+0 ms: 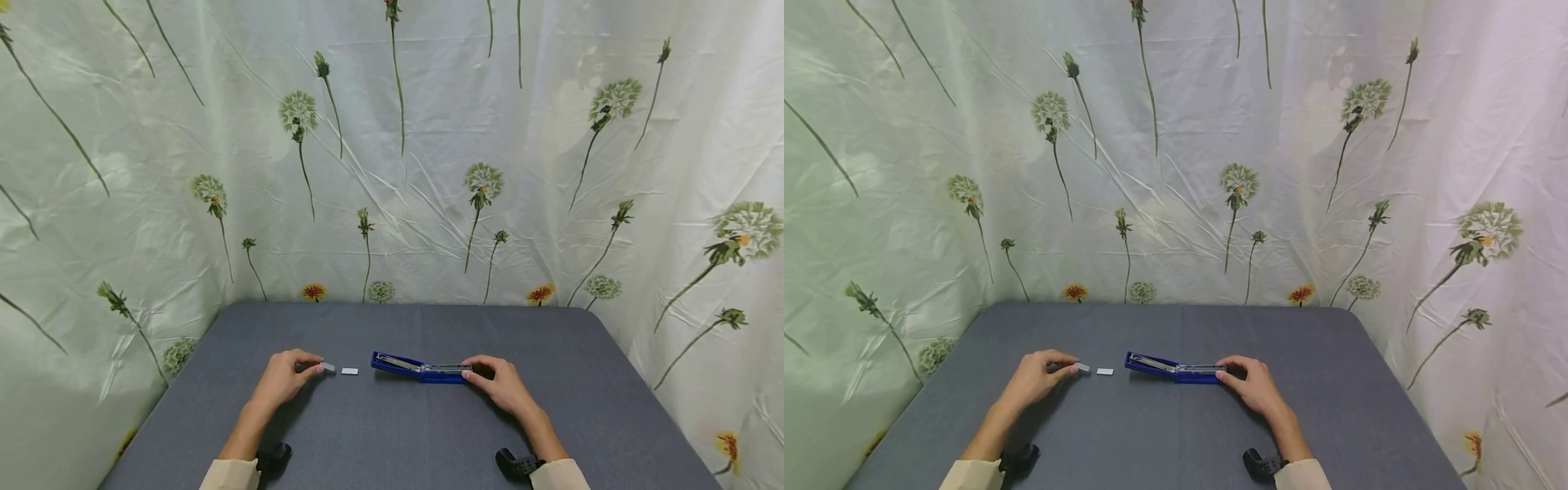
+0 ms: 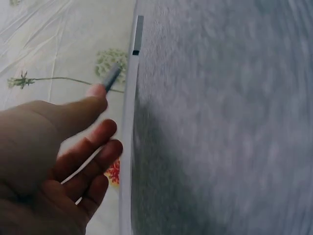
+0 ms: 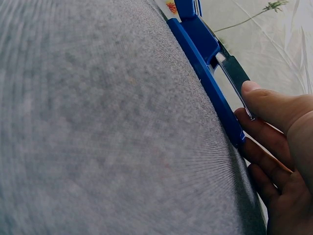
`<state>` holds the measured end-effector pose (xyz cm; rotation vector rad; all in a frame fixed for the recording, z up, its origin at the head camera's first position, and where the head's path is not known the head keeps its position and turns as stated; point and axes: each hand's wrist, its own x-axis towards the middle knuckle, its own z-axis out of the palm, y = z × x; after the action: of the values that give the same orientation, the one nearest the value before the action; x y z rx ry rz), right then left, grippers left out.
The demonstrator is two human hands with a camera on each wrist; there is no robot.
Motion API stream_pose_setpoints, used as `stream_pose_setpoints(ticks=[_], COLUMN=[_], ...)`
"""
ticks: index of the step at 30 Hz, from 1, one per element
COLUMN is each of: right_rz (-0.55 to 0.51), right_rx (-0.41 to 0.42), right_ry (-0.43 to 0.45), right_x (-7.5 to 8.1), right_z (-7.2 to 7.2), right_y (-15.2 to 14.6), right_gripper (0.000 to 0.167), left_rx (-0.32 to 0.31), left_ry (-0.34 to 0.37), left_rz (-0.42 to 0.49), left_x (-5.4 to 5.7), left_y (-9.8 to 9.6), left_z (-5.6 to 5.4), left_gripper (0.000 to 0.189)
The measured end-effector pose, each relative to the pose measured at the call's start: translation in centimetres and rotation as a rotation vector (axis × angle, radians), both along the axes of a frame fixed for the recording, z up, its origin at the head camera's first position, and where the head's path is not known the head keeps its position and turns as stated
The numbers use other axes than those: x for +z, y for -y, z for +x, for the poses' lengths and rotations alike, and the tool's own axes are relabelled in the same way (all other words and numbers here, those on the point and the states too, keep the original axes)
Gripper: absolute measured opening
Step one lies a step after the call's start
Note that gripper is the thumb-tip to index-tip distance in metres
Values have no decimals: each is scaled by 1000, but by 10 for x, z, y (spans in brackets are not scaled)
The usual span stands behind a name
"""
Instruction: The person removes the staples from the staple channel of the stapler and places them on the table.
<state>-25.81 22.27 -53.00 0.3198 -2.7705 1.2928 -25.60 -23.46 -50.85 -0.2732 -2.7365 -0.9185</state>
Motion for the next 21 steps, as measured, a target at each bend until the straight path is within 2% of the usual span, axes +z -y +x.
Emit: stream_pose_setpoints(ticks=[6, 14, 21], right_rz=[-2, -1, -2], right_rx=[-1, -3, -5], right_ry=[0, 13, 6], right_x=[0, -1, 0], right_z=[0, -1, 0], right_y=[1, 0, 1], right_gripper=[18, 18, 17], left_rx=[24, 16, 15], left_ry=[26, -27, -34], left_rz=[-34, -106, -134], left_x=[-6, -7, -7], left_y=[-4, -7, -9], left_z=[0, 1, 0], left_gripper=[13, 8, 6])
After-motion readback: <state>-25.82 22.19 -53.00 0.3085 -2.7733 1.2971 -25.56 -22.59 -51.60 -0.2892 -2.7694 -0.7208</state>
